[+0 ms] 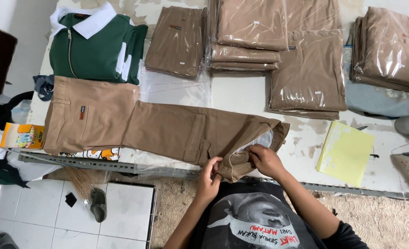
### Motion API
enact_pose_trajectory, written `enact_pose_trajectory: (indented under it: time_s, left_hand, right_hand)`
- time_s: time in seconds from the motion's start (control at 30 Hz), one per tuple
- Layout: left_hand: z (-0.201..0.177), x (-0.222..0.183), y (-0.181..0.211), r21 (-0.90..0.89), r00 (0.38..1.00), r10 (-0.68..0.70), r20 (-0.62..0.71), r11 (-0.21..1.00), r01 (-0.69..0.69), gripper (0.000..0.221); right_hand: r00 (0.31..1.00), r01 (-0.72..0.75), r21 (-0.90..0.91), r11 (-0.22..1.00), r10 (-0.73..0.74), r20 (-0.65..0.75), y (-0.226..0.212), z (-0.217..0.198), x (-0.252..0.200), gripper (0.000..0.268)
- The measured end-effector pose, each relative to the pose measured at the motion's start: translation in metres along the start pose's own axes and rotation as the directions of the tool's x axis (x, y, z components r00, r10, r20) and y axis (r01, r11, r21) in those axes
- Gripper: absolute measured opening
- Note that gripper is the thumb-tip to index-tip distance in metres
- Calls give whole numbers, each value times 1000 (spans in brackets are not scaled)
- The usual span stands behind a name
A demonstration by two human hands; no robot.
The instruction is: Folding brown trousers and placing them into plastic bags for packaging at a work station.
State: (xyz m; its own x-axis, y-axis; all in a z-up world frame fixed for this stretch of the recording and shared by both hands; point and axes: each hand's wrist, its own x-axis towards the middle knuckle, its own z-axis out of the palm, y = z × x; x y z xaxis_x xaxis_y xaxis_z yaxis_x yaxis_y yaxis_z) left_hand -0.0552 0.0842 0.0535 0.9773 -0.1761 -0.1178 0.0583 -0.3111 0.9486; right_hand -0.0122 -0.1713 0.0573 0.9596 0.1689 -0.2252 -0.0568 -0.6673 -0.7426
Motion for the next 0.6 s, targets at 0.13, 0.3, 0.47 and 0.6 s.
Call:
enact_pose_trajectory:
  time_s: [0.13, 0.3, 0.47, 0.6]
  left_hand:
    - [-6, 2, 20, 80, 995, 95, 37, 992, -98, 67]
    - [-3, 2, 24, 369, 990, 123, 72, 919, -141, 82]
    - [8, 8, 8, 470, 911, 384, 151, 783, -408, 82]
    - [14, 11, 12, 486, 875, 436, 212, 730, -481, 77]
  right_hand:
    - [991, 79, 163, 983, -60, -122, 18, 13, -4, 19]
    - [973, 210, 329, 921, -166, -158, 0, 4, -13, 15]
    - [989, 151, 261, 953, -147, -32, -23, -13, -14, 19]
    - [971, 220, 16, 975, -221, 94, -18, -2, -3, 34]
